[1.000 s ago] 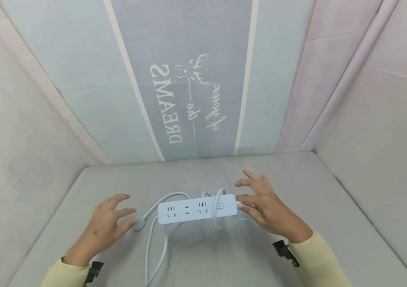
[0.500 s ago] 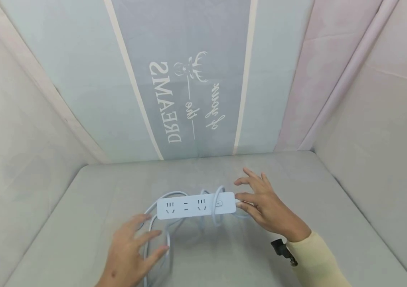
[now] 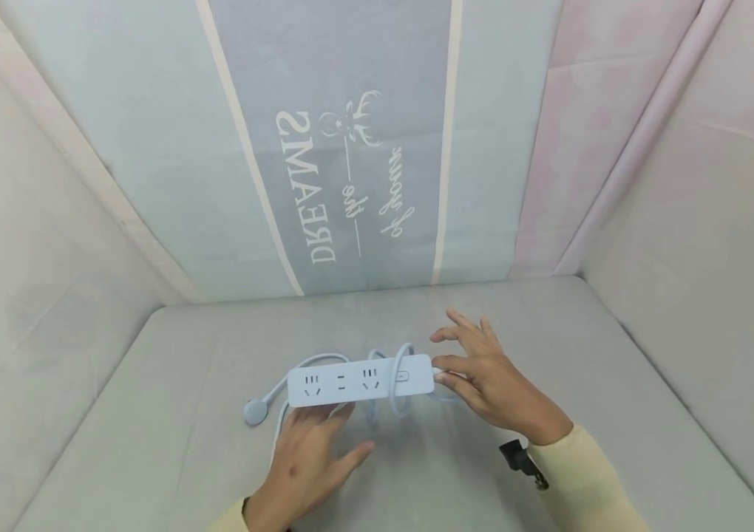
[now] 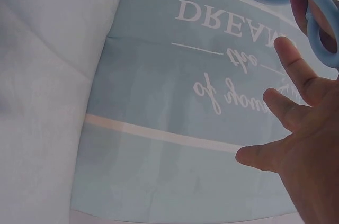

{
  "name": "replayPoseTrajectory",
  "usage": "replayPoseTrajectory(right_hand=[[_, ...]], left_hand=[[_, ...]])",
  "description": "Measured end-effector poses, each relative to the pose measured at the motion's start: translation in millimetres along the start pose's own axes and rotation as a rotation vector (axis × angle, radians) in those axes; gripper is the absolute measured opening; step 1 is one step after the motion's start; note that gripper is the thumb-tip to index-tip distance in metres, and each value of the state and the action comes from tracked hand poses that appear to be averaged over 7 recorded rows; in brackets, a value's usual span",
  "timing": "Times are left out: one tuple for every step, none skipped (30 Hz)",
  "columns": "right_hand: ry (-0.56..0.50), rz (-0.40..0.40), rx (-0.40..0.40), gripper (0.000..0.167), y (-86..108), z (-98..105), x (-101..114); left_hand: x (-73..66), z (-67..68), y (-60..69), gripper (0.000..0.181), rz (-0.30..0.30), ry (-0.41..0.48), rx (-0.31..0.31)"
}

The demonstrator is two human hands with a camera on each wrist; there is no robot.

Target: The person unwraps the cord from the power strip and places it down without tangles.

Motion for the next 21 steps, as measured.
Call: replayPoseTrajectory(right_hand=[[-0.002,-0.001,0.001,0.026,-0.3,0.2,-0.1],[-0.005,0.001,0.002,0.026,-0.6,0.5,-0.2],[-0.006,0.002,0.003,0.026,-0.9,0.8,-0.4],[-0.006,0.003,0.004,0.026,-1.1,1.1,-0.5],[-0.006,0.005,0.004,0.026,-1.2,1.4,-0.6],[-0.008,0.007,0.004,0.026,-1.4,1.8,-0.8],[-0.008,0.009,0.004,0.026,-1.6,2.1,-1.0],[-0.009,0.01,0.004,0.026,-1.8,2.4,-1.1],[-0.009,0.01,0.004,0.025,-1.9,2.7,-1.2],[-0.008,0.006,0.006,0.025,-2.1,2.8,-1.3],[-0.007,0.003,0.008,0.025,-2.1,3.0,-1.5],[-0.007,-0.002,0.01,0.025,-2.2,3.1,-1.6],[-0.005,-0.007,0.013,0.025,-2.2,3.1,-1.7],[-0.004,-0.012,0.015,0.025,-2.1,3.2,-1.8],[-0.003,-0.016,0.017,0.025,-2.0,3.2,-1.9],[-0.005,-0.022,0.019,0.025,-2.9,4.2,-1.6],[-0.009,-0.025,0.02,0.026,-3.9,5.1,-1.2],[-0.013,-0.029,0.021,0.026,-4.9,6.2,-0.9],[-0.017,-0.031,0.022,0.026,-5.9,7.2,-0.7],[-0.021,-0.034,0.022,0.026,-6.9,8.3,-0.4],[-0.025,-0.037,0.024,0.026,-7.9,9.5,-0.1]], left_hand=[[-0.8,-1.4,-3.1,0.059,0.013,0.005,-0.005],[-1.6,-2.4,-5.9,0.058,0.027,0.009,-0.005],[-2.5,-3.2,-8.0,0.057,0.043,0.015,0.003],[-3.3,-3.9,-9.7,0.056,0.056,0.023,0.015],[-4.3,-4.3,-11.1,0.055,0.068,0.031,0.03],[-5.2,-4.4,-12.2,0.053,0.08,0.035,0.043],[-6.1,-4.4,-13.1,0.051,0.089,0.04,0.055],[-7.1,-4.4,-13.8,0.048,0.096,0.048,0.065],[-8.0,-4.4,-14.3,0.045,0.103,0.056,0.071],[-8.9,-4.5,-14.7,0.042,0.108,0.063,0.073],[-9.7,-4.6,-15.0,0.04,0.112,0.07,0.072],[-10.4,-5.1,-15.1,0.038,0.114,0.077,0.069],[-11.0,-5.7,-15.2,0.036,0.112,0.079,0.064],[-11.5,-6.6,-15.2,0.035,0.106,0.077,0.054],[-11.9,-7.6,-15.2,0.034,0.1,0.075,0.043],[-12.1,-7.6,-16.0,0.032,0.093,0.072,0.034],[-12.3,-7.6,-16.8,0.031,0.085,0.069,0.023],[-12.3,-7.5,-17.5,0.03,0.078,0.065,0.013],[-12.4,-7.3,-18.2,0.029,0.072,0.061,0.003],[-12.7,-6.6,-19.3,0.027,0.067,0.062,0.0],[-12.9,-5.8,-20.3,0.026,0.064,0.062,-0.002]])
Point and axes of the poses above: each hand's wrist, its own y-axis away from the middle knuckle, its own z-axis out of the back of the hand, x = y × z, the point moved 1 cm from there along -y, towards the middle knuckle, and after that the axes turned 13 degrees about -y, right-handed, at the moved point
